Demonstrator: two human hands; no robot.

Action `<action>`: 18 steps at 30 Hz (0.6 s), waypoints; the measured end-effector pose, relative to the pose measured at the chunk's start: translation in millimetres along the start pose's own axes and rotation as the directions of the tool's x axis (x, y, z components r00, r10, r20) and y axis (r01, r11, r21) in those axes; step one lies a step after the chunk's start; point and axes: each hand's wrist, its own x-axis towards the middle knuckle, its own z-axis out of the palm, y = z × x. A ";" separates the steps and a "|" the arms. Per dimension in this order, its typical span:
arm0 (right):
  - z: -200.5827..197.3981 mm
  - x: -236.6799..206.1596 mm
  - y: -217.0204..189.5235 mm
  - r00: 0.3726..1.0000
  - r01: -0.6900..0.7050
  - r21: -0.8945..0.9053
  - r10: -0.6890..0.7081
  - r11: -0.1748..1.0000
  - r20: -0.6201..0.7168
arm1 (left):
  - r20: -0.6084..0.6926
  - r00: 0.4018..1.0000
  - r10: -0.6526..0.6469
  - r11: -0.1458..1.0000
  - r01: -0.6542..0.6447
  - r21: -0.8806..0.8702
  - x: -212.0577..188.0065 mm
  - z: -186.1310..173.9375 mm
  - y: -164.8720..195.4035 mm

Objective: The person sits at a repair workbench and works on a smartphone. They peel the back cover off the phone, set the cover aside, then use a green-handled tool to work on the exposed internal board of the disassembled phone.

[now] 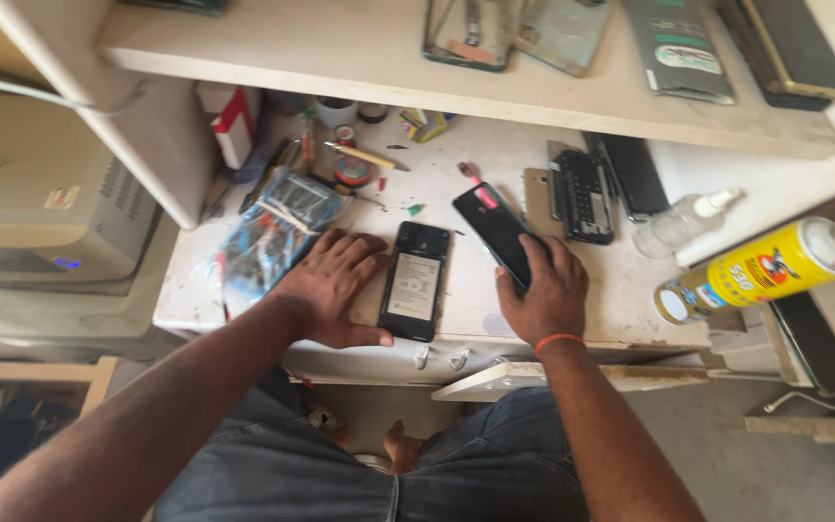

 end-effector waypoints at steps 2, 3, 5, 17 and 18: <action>-2.0 0.0 -0.9 1.000 -0.004 0.000 0.004 1.000 0.000 | -0.036 0.998 0.049 0.999 -0.048 0.010 -1.2 0.9 -1.2; -2.6 0.1 -1.4 1.000 -0.004 0.002 0.004 1.000 0.002 | -0.053 0.996 0.070 0.997 -0.069 0.016 -1.2 1.4 -2.2; -3.7 0.3 -2.4 1.000 -0.009 0.002 0.009 1.000 0.007 | -0.044 0.995 0.087 0.996 -0.086 0.017 -0.6 2.3 -4.2; -6.4 2.1 -3.0 0.995 -0.069 0.004 0.068 0.998 0.075 | -0.015 0.999 0.033 0.999 -0.032 0.009 4.3 -4.1 7.5; -6.2 2.2 -3.1 0.994 -0.074 -0.001 0.073 0.997 0.083 | -0.013 0.999 0.031 0.999 -0.031 0.006 4.6 -4.9 7.9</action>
